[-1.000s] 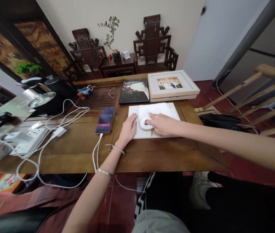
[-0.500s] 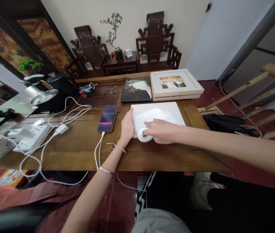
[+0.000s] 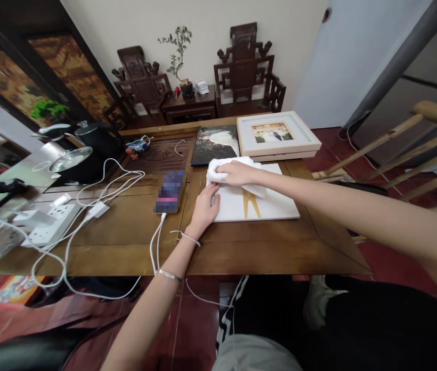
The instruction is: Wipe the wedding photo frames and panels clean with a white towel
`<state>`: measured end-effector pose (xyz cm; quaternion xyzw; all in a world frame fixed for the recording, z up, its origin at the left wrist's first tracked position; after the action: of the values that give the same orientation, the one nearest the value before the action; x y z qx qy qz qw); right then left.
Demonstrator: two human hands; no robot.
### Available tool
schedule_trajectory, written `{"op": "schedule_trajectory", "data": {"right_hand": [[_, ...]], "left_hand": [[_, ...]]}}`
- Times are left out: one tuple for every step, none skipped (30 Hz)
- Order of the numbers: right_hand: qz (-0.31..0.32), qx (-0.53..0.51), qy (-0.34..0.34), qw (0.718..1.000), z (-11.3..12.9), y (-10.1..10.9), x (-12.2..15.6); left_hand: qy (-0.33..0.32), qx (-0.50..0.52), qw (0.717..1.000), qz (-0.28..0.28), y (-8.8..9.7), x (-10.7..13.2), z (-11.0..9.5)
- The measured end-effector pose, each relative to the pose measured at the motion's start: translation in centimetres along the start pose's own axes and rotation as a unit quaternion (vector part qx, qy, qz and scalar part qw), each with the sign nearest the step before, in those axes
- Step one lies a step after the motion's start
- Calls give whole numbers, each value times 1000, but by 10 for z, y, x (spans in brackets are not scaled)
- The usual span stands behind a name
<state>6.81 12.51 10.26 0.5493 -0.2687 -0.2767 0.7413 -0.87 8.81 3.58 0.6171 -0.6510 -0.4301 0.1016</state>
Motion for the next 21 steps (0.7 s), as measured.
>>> {"op": "schedule_trajectory", "data": {"right_hand": [[0, -12, 0, 1000, 0, 1, 1], [0, -22, -2, 1000, -2, 2, 4], [-1, -29, -7, 1000, -7, 3, 9], [-4, -32, -14, 999, -14, 4, 16], [-9, -32, -25, 999, -23, 5, 25], [-15, -30, -36, 999, -34, 5, 36], [-23, -27, -48, 998, -46, 6, 47], [-30, -25, -58, 998, -58, 6, 59], [-35, -22, -68, 997, -69, 5, 72], [-37, -15, -83, 996, -80, 3, 85], [-36, -8, -96, 995, -88, -1, 98], [-34, -4, -107, 994, -94, -4, 111], [-33, -2, -112, 993, -96, -9, 122], [-33, -1, -113, 993, -94, -13, 133], [-32, -1, -111, 993, -90, -18, 142], [-31, 0, -106, 994, -84, -23, 150], [-30, 1, -101, 994, -76, -28, 156], [-29, 5, -98, 995, -68, -32, 161], [-30, 9, -96, 995, -61, -36, 165], [-32, 14, -97, 995, -54, -39, 168], [-33, 19, -100, 994, -49, -41, 169]], "left_hand": [[-2, -1, 1000, 0, 0, 0, 0], [-5, -2, 1000, 1, 0, 0, -1], [-8, -1, 1000, 0, -1, 0, -1], [-9, -1, 1000, 0, -1, 0, -1], [-10, 0, 1000, -1, -2, 0, -1], [-10, 1, 1000, -1, -2, 0, 0], [-10, 3, 1000, 0, -3, 1, 0], [-9, 4, 1000, 1, -4, 1, 1], [-8, 4, 1000, 2, -5, 1, 1], [-4, 3, 1000, 0, -5, 2, 3], [5, 0, 1000, -5, -5, 2, 4], [18, -4, 1000, -15, -4, 3, 7], [35, -10, 999, -29, -2, 5, 10], [52, -16, 998, -42, 0, 6, 14], [67, -18, 996, -51, 1, 7, 17], [76, -17, 995, -56, 3, 8, 19], [81, -11, 995, -58, 3, 8, 20], [85, 0, 995, -57, 4, 8, 22], [91, 18, 994, -57, 5, 8, 24], [99, 45, 992, -59, 7, 7, 26], [110, 80, 989, -63, 9, 7, 30]]}}
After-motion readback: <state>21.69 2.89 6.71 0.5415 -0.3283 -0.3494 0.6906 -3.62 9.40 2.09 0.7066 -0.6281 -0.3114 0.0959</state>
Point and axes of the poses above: each hand's wrist, its own x-axis away from the middle knuckle, its own y-axis out of the back of the hand, z = x × y, the point moved 10 cm from there along -x, towards the middle knuckle, and after that the axes turned 3 degrees about z, right-handed, at the moved point
